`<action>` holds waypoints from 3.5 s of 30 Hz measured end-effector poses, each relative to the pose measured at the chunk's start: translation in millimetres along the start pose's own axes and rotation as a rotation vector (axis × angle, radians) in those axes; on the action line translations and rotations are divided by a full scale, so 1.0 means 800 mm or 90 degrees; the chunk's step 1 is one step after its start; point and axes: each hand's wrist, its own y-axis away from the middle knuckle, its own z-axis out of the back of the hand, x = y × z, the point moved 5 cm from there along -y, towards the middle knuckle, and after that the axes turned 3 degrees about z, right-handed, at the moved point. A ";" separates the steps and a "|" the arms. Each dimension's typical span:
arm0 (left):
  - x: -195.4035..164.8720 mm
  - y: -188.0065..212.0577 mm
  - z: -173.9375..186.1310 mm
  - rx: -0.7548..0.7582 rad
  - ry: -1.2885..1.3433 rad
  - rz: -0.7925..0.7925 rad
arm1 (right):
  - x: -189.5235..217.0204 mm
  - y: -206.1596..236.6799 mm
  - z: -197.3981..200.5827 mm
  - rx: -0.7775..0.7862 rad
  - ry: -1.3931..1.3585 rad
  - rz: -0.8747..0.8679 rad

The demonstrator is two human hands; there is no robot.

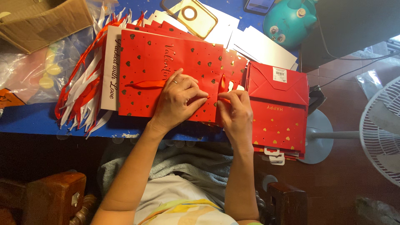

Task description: The person ties red ribbons through the handles of red Valentine's Day gift bags. They thread the ribbon through the handle, pull it taut, and tie a knot to secure it. The person repeats this process for multiple bags.

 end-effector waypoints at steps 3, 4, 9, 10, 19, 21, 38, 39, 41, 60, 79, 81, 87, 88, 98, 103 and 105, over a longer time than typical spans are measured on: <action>-0.001 0.000 0.000 -0.003 0.000 -0.003 | -0.002 -0.001 -0.003 -0.018 0.000 0.008; 0.000 0.000 0.000 -0.001 0.000 -0.003 | -0.004 0.000 -0.003 -0.018 0.014 0.018; 0.000 0.000 0.000 -0.001 0.003 0.002 | -0.012 0.002 -0.001 -0.027 0.022 0.049; 0.000 0.000 0.000 -0.002 0.004 0.002 | -0.016 0.002 0.000 -0.025 0.017 0.033; -0.001 0.000 0.000 -0.003 -0.008 0.004 | -0.021 0.002 0.005 -0.032 -0.091 -0.076; -0.001 0.000 0.000 -0.001 -0.010 0.001 | -0.011 0.002 0.003 -0.026 -0.089 -0.021; -0.002 0.001 -0.001 -0.007 -0.012 -0.002 | -0.018 0.003 -0.004 -0.005 -0.006 -0.001; -0.002 0.001 -0.001 -0.008 -0.011 -0.002 | -0.021 0.003 -0.003 -0.004 -0.002 -0.004; -0.002 0.001 0.000 -0.008 -0.007 -0.001 | -0.026 0.004 0.000 -0.011 -0.033 -0.033; -0.003 0.001 0.001 -0.012 -0.016 -0.005 | -0.011 0.002 -0.003 -0.006 -0.042 -0.016; -0.004 0.003 0.000 -0.012 -0.021 -0.009 | -0.005 0.003 -0.002 0.004 -0.030 -0.067; -0.004 0.003 0.000 -0.009 -0.023 -0.008 | 0.002 0.002 -0.002 -0.013 0.009 0.021; -0.011 0.006 0.002 -0.027 -0.080 -0.036 | -0.009 0.005 -0.002 0.002 -0.030 -0.001; -0.011 0.007 0.004 -0.046 -0.097 -0.029 | -0.011 0.006 -0.002 0.002 -0.021 -0.005; -0.004 0.007 0.010 -0.073 -0.096 0.017 | -0.033 0.007 0.002 -0.025 -0.152 -0.116; -0.001 0.009 0.010 -0.054 -0.083 0.022 | -0.012 0.006 0.002 0.005 -0.111 -0.027; -0.001 0.009 0.009 -0.053 -0.077 0.023 | -0.008 0.006 0.000 0.018 -0.059 -0.031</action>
